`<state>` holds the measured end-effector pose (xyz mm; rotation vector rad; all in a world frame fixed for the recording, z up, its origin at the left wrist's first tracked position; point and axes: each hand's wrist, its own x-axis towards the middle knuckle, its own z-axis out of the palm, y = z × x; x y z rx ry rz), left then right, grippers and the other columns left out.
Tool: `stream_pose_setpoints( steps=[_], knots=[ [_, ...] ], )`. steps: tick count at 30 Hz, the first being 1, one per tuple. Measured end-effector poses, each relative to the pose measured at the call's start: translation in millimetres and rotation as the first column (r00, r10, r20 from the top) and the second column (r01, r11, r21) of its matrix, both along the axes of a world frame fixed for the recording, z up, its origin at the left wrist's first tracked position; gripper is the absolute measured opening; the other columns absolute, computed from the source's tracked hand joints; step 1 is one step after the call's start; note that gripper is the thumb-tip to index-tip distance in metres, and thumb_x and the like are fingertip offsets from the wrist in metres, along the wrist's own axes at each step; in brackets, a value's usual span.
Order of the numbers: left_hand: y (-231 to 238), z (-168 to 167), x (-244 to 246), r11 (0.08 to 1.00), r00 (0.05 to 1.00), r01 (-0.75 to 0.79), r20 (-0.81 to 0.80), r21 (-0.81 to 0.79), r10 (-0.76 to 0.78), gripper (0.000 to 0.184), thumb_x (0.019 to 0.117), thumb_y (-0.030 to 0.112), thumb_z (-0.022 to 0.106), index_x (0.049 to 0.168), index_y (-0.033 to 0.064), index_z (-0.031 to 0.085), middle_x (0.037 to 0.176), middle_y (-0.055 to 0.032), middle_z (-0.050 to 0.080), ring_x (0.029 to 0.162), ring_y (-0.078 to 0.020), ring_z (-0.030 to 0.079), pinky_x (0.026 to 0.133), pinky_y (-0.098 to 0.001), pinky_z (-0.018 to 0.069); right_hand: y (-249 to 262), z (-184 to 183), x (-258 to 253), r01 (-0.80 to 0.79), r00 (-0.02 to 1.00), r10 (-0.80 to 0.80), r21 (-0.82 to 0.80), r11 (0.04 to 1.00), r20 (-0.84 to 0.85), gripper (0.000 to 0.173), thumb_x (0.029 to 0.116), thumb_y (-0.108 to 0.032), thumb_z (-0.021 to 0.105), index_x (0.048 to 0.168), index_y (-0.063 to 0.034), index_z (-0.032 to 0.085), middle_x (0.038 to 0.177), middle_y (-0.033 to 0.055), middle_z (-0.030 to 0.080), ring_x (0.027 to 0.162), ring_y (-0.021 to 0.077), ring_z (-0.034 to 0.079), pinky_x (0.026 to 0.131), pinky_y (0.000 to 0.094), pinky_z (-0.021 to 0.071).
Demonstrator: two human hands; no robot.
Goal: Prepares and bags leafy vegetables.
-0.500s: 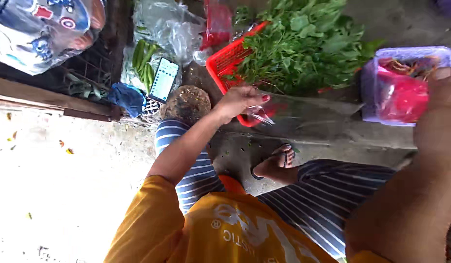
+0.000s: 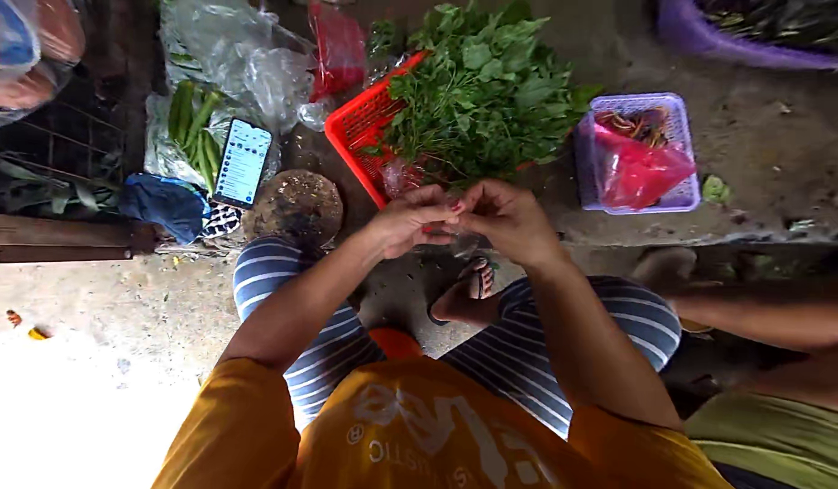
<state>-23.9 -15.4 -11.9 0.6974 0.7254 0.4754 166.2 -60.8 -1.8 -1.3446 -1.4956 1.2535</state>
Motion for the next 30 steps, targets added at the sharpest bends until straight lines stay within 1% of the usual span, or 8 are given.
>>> stream_pose_setpoints(
  steps=[8, 11, 15, 17, 20, 24, 28, 30],
  knots=[
    [12.8, -2.3, -19.0, 0.953, 0.936, -0.304, 0.183, -0.018, 0.302, 0.018, 0.1005, -0.003, 0.044, 0.1, 0.0132, 0.051, 0.091, -0.0039, 0.069, 0.089, -0.0182, 0.071, 0.091, -0.0399, 0.0584, 15.9, -10.3, 25.0, 0.271, 0.9, -0.239, -0.038, 0.962, 0.365, 0.018, 0.0931, -0.012, 0.069, 0.102, 0.002, 0.061, 0.087, 0.0115, 0.063, 0.071, 0.0177, 0.062, 0.068, 0.0399, 0.0547],
    [17.5, -0.4, -25.8, 0.964, 0.935, -0.248, 0.282, 0.091, 0.214, 0.02, 0.0975, 0.006, 0.041, 0.106, 0.0195, 0.052, 0.086, 0.0008, 0.065, 0.081, -0.0143, 0.067, 0.083, -0.0373, 0.0587, 16.6, -10.3, 23.3, 0.256, 0.94, -0.217, -0.125, 0.959, 0.262, 0.019, 0.0982, -0.01, 0.064, 0.113, 0.002, 0.061, 0.096, 0.0114, 0.067, 0.076, 0.0153, 0.069, 0.072, 0.0353, 0.0612],
    [15.1, -4.0, -21.3, 0.752, 0.963, 0.039, -0.224, 0.658, 0.147, 0.015, 0.0932, 0.0, 0.059, 0.103, 0.0031, 0.07, 0.096, -0.0016, 0.069, 0.081, -0.0049, 0.061, 0.077, -0.0258, 0.0537, 14.1, -12.7, 13.6, 0.321, 0.938, -0.326, -0.06, 0.945, -0.117, 0.026, 0.0979, 0.001, 0.053, 0.124, 0.0025, 0.055, 0.101, 0.008, 0.066, 0.085, 0.0154, 0.07, 0.081, 0.0374, 0.0628],
    [14.1, -7.2, -14.6, 0.66, 0.821, 0.246, -0.514, 0.71, 0.247, 0.016, 0.0971, 0.008, 0.063, 0.108, 0.0075, 0.074, 0.104, -0.007, 0.071, 0.089, -0.0141, 0.065, 0.084, -0.0371, 0.0536, 12.3, -10.8, 2.8, 0.32, 0.879, -0.336, -0.104, 0.942, -0.339, 0.026, 0.097, 0.004, 0.048, 0.122, -0.0043, 0.051, 0.094, 0.0024, 0.066, 0.083, 0.0146, 0.07, 0.082, 0.0386, 0.062],
    [14.0, -11.4, -8.1, 0.601, 0.606, 0.399, -0.691, 0.693, 0.395, 0.031, 0.098, 0.013, 0.064, 0.129, 0.016, 0.071, 0.125, -0.0205, 0.064, 0.11, -0.0363, 0.065, 0.093, -0.0558, 0.0533, 7.2, -13.6, -11.1, 0.217, 0.807, -0.277, -0.174, 0.96, -0.522, 0.024, 0.0954, 0.002, 0.04, 0.108, -0.0135, 0.054, 0.078, -0.0052, 0.061, 0.071, 0.0083, 0.063, 0.076, 0.0325, 0.0584],
    [19.1, -5.1, -20.5, 0.526, 0.542, 0.486, -0.713, 0.698, 0.445, 0.037, 0.0981, 0.008, 0.062, 0.133, 0.0176, 0.069, 0.138, -0.0222, 0.057, 0.109, -0.0396, 0.067, 0.089, -0.058, 0.0559, 8.2, -23.1, -16.7, 0.134, 0.843, -0.229, -0.223, 0.966, -0.486, 0.018, 0.0977, -0.005, 0.043, 0.103, -0.0136, 0.058, 0.073, -0.0063, 0.058, 0.064, 0.0052, 0.057, 0.067, 0.0245, 0.0531],
    [48.1, 29.3, -65.5, 0.563, 0.419, 0.428, -0.707, 0.707, 0.57, 0.043, 0.096, 0.004, 0.057, 0.138, 0.0085, 0.063, 0.142, -0.0282, 0.055, 0.121, -0.0481, 0.061, 0.097, -0.0669, 0.0496, 22.1, -30.3, -7.8, 0.167, 0.936, -0.231, -0.243, 0.956, -0.267, 0.028, 0.1032, -0.009, 0.049, 0.13, -0.0005, 0.051, 0.116, 0.0118, 0.068, 0.095, 0.0197, 0.072, 0.086, 0.0383, 0.061],
    [64.3, 43.0, -99.9, 0.632, 0.335, 0.313, -0.705, 0.709, 0.625, 0.042, 0.0991, 0.007, 0.051, 0.139, 0.0038, 0.06, 0.14, -0.0279, 0.056, 0.128, -0.0415, 0.058, 0.108, -0.0573, 0.0452, 30.2, -35.6, -8.1, 0.231, 0.96, -0.264, -0.263, 0.937, -0.097, 0.03, 0.1035, -0.01, 0.054, 0.131, 0.0013, 0.051, 0.12, 0.0124, 0.064, 0.098, 0.0179, 0.07, 0.087, 0.0364, 0.0603]
  ],
)
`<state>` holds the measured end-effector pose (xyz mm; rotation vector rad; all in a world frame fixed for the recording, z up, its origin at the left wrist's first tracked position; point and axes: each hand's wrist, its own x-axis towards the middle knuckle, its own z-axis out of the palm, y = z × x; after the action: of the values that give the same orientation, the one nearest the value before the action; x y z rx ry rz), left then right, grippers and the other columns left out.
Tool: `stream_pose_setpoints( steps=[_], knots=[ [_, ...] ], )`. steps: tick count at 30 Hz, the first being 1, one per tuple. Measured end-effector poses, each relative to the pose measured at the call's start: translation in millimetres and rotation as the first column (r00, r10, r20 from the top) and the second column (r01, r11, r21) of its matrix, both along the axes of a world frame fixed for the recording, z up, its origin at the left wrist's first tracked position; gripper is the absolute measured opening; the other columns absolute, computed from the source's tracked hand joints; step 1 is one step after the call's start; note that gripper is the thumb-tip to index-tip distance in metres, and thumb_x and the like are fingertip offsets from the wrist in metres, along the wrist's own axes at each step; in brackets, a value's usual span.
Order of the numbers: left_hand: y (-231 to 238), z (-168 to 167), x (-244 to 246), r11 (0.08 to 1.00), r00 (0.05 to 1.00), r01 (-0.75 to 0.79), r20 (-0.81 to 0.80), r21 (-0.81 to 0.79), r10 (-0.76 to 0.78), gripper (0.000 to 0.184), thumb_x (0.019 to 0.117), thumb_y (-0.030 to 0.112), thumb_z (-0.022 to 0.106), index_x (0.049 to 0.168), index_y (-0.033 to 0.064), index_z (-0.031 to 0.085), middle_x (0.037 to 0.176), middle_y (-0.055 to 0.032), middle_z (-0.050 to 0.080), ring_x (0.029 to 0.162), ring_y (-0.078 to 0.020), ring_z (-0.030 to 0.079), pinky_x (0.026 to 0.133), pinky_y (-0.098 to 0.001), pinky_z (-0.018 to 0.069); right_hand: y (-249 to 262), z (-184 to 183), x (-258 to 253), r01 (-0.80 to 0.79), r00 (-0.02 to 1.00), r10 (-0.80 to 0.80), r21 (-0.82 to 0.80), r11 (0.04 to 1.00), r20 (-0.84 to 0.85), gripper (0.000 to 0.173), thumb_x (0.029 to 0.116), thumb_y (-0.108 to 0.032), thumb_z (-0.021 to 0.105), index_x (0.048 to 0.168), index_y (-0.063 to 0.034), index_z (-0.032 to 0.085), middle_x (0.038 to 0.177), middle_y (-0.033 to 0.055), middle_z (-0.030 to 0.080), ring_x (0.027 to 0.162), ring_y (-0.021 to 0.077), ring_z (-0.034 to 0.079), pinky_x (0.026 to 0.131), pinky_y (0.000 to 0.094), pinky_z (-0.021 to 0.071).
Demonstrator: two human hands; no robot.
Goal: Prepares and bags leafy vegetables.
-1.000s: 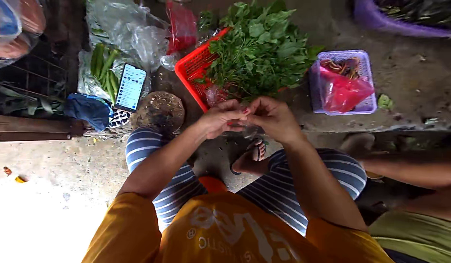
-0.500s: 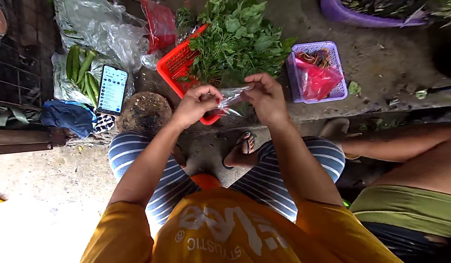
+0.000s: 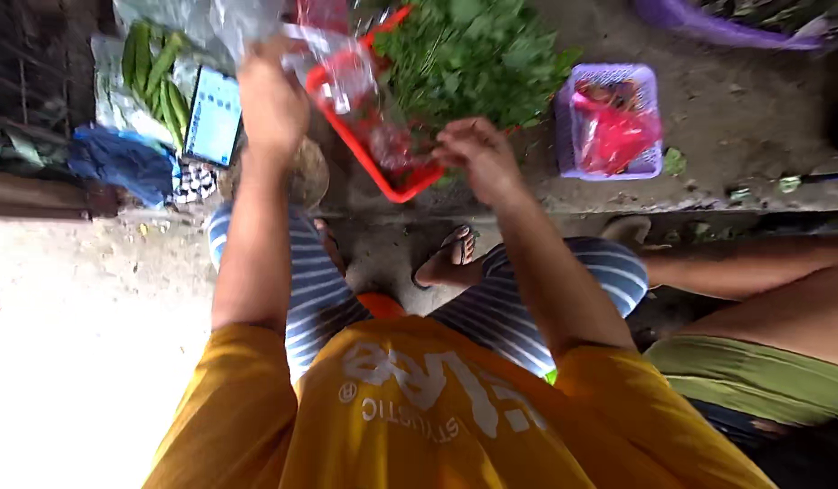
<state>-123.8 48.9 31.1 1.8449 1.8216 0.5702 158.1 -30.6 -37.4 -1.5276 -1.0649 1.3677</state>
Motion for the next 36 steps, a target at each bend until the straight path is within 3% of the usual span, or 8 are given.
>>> stream_pose_setpoints(
  steps=[2, 4, 11, 17, 26, 30, 33, 36],
  knots=[
    [10.0, -7.4, -31.1, 0.989, 0.988, -0.148, 0.057, 0.02, 0.147, 0.025, 0.0958, 0.009, 0.054, 0.111, -0.002, 0.07, 0.107, -0.0204, 0.069, 0.101, -0.0287, 0.069, 0.093, -0.048, 0.0545, 9.9, -10.3, -7.8, 0.001, 0.997, 0.003, -0.052, 0.999, 0.072, 0.027, 0.1038, -0.013, 0.056, 0.128, -0.0011, 0.053, 0.116, 0.0099, 0.065, 0.093, 0.016, 0.071, 0.083, 0.0341, 0.0612],
    [15.3, -14.7, -48.2, 0.984, 0.973, -0.177, 0.153, 0.027, 0.171, 0.007, 0.0882, 0.002, 0.062, 0.089, -0.0027, 0.068, 0.084, -0.0131, 0.066, 0.083, -0.0217, 0.066, 0.08, -0.0429, 0.0548, 27.3, -20.3, -20.3, -0.018, 0.993, 0.026, -0.067, 0.998, 0.119, 0.029, 0.1034, -0.014, 0.057, 0.128, 0.0004, 0.052, 0.114, 0.0107, 0.064, 0.09, 0.0163, 0.07, 0.08, 0.0333, 0.0612],
    [-11.4, -8.2, -71.2, 0.997, 0.995, -0.074, 0.064, 0.0, 0.074, 0.012, 0.0851, 0.007, 0.07, 0.078, 0.0057, 0.061, 0.07, 0.0022, 0.052, 0.064, -0.0045, 0.051, 0.063, -0.0275, 0.0463, 93.4, -78.3, -53.6, 0.164, 0.939, -0.091, -0.201, 0.966, 0.332, 0.06, 0.0991, -0.031, 0.066, 0.145, -0.0011, 0.041, 0.129, 0.0169, 0.059, 0.098, 0.0214, 0.067, 0.082, 0.0369, 0.0579],
    [-19.1, -3.0, -81.9, 0.997, 0.999, -0.054, 0.011, 0.053, 0.053, 0.013, 0.0839, 0.002, 0.066, 0.074, 0.005, 0.058, 0.067, 0.0038, 0.048, 0.06, -0.002, 0.045, 0.06, -0.024, 0.0411, 105.9, -83.3, -65.0, 0.122, 0.951, -0.055, -0.205, 0.971, 0.305, 0.047, 0.0985, -0.019, 0.066, 0.139, -0.0023, 0.05, 0.113, 0.0112, 0.066, 0.084, 0.0156, 0.067, 0.073, 0.0316, 0.057],
    [-16.6, 3.7, -59.9, 1.0, 1.0, -0.015, -0.018, 0.018, 0.016, 0.008, 0.0872, 0.004, 0.063, 0.08, 0.0044, 0.064, 0.072, 0.0007, 0.056, 0.069, -0.005, 0.055, 0.066, -0.0297, 0.0475, 79.0, -25.6, -43.4, 0.039, 0.993, -0.031, -0.074, 0.996, 0.113, 0.042, 0.0961, -0.007, 0.068, 0.134, 0.0002, 0.051, 0.095, 0.007, 0.066, 0.071, 0.0104, 0.067, 0.065, 0.0237, 0.058],
    [-26.8, 8.0, -60.0, 0.999, 0.985, -0.023, 0.173, 0.036, 0.017, 0.008, 0.0918, 0.003, 0.062, 0.085, 0.0062, 0.065, 0.075, 0.0057, 0.061, 0.072, 0.0001, 0.063, 0.071, -0.0214, 0.056, 56.0, 6.3, -20.5, -0.098, 0.975, 0.105, -0.047, 0.994, 0.195, 0.042, 0.0955, -0.008, 0.069, 0.133, -0.0013, 0.051, 0.095, 0.0048, 0.065, 0.071, 0.0081, 0.066, 0.067, 0.0226, 0.0576],
    [-55.5, 17.6, -66.1, 0.992, 0.921, -0.12, 0.379, 0.044, 0.094, 0.011, 0.1008, 0.01, 0.056, 0.103, 0.004, 0.065, 0.088, 0.002, 0.066, 0.076, -0.005, 0.067, 0.074, -0.0254, 0.0601, 40.5, 20.1, -2.4, -0.171, 0.952, 0.178, -0.051, 0.984, 0.247, 0.044, 0.0952, -0.009, 0.071, 0.135, -0.0027, 0.052, 0.099, 0.0058, 0.065, 0.073, 0.0078, 0.065, 0.068, 0.0229, 0.0573],
    [-118.3, 36.8, -86.8, 0.977, 0.896, -0.196, 0.42, 0.086, 0.143, 0.029, 0.1025, 0.017, 0.054, 0.127, 0.0052, 0.063, 0.113, -0.0021, 0.067, 0.089, -0.0104, 0.069, 0.081, -0.0316, 0.0613, 39.0, 33.3, 5.5, -0.158, 0.958, 0.159, -0.023, 0.987, 0.237, 0.042, 0.0951, -0.011, 0.071, 0.133, -0.0042, 0.054, 0.099, 0.0049, 0.066, 0.073, 0.0073, 0.065, 0.068, 0.0226, 0.0569]
  ],
)
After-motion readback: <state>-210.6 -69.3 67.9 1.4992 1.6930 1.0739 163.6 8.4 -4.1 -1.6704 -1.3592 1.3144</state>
